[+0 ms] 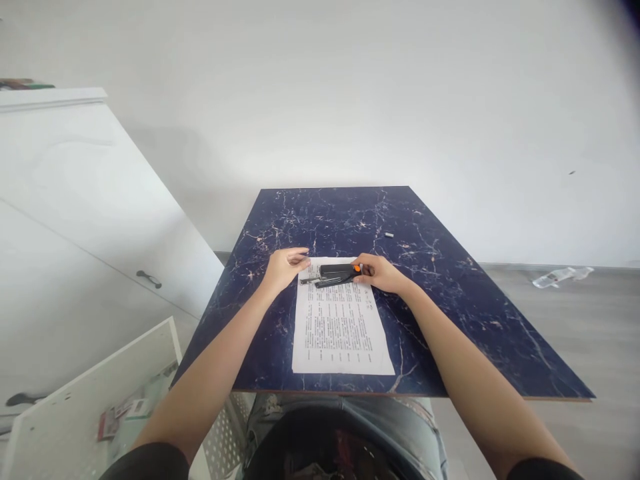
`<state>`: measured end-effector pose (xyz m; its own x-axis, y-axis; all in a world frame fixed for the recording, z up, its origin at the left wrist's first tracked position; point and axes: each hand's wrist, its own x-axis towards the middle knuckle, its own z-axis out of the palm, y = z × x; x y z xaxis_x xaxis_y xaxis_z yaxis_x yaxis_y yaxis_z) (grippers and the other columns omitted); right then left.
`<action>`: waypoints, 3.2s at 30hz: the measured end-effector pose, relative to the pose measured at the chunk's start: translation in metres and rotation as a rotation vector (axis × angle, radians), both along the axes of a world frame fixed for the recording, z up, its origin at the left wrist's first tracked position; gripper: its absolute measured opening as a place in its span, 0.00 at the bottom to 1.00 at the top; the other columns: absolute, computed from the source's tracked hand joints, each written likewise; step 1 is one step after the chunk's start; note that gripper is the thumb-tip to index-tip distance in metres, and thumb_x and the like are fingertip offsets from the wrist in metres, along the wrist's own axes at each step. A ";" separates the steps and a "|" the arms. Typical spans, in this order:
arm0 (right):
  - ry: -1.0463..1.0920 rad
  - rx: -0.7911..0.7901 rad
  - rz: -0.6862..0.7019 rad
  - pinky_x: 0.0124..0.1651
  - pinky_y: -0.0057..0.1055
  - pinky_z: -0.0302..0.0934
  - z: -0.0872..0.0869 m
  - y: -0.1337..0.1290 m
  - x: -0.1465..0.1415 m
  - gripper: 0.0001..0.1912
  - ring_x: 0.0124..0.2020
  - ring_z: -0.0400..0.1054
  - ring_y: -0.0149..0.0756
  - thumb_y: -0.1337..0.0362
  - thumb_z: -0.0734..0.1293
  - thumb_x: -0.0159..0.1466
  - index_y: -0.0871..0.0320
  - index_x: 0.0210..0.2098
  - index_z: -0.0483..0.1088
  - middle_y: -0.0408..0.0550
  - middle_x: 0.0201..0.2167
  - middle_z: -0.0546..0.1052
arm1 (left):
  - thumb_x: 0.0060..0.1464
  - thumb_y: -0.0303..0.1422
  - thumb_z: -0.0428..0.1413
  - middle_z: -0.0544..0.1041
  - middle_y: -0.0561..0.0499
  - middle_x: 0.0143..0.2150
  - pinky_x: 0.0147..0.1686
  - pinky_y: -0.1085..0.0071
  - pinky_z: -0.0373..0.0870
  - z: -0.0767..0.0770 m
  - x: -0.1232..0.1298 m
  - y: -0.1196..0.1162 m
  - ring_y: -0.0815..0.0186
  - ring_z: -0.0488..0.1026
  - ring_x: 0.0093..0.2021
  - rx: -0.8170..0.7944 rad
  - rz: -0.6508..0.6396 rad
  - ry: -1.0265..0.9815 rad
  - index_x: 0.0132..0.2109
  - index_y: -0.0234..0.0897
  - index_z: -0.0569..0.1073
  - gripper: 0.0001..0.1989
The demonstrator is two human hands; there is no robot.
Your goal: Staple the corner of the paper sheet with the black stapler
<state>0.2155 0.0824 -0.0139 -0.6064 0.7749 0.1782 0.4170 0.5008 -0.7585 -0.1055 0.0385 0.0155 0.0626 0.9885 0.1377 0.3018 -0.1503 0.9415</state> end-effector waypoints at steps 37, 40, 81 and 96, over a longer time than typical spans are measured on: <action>0.002 -0.003 0.014 0.33 0.32 0.61 0.002 -0.001 0.000 0.17 0.29 0.65 0.33 0.52 0.73 0.60 0.55 0.44 0.75 0.47 0.39 0.73 | 0.50 0.30 0.67 0.84 0.47 0.47 0.51 0.59 0.76 -0.001 -0.003 -0.018 0.56 0.81 0.47 0.024 -0.288 0.381 0.48 0.44 0.83 0.16; 0.006 -0.001 0.027 0.34 0.32 0.61 0.003 -0.001 0.000 0.18 0.29 0.65 0.32 0.51 0.73 0.60 0.55 0.44 0.75 0.47 0.39 0.73 | 0.52 0.29 0.66 0.82 0.48 0.51 0.54 0.59 0.76 0.004 -0.019 -0.015 0.58 0.80 0.49 -0.045 -0.373 0.332 0.52 0.47 0.81 0.19; -0.086 0.076 -0.101 0.33 0.31 0.60 -0.001 0.002 0.000 0.16 0.27 0.66 0.33 0.57 0.75 0.54 0.57 0.40 0.76 0.44 0.31 0.75 | 0.63 0.34 0.58 0.79 0.46 0.50 0.53 0.58 0.67 -0.017 0.020 0.000 0.56 0.75 0.51 0.355 -0.316 0.683 0.52 0.39 0.74 0.11; -0.084 0.277 -0.093 0.48 0.41 0.63 0.014 -0.007 -0.002 0.18 0.42 0.69 0.45 0.53 0.73 0.59 0.54 0.45 0.73 0.52 0.43 0.76 | 0.61 0.44 0.59 0.70 0.41 0.65 0.62 0.48 0.61 -0.023 0.012 -0.002 0.50 0.65 0.65 0.367 -0.400 0.790 0.60 0.40 0.71 0.23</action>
<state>0.2132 0.0754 0.0003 -0.5568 0.7568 0.3425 0.5260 0.6403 -0.5598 -0.0933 0.0364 -0.0070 0.5936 0.7773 0.2082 0.6919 -0.6251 0.3612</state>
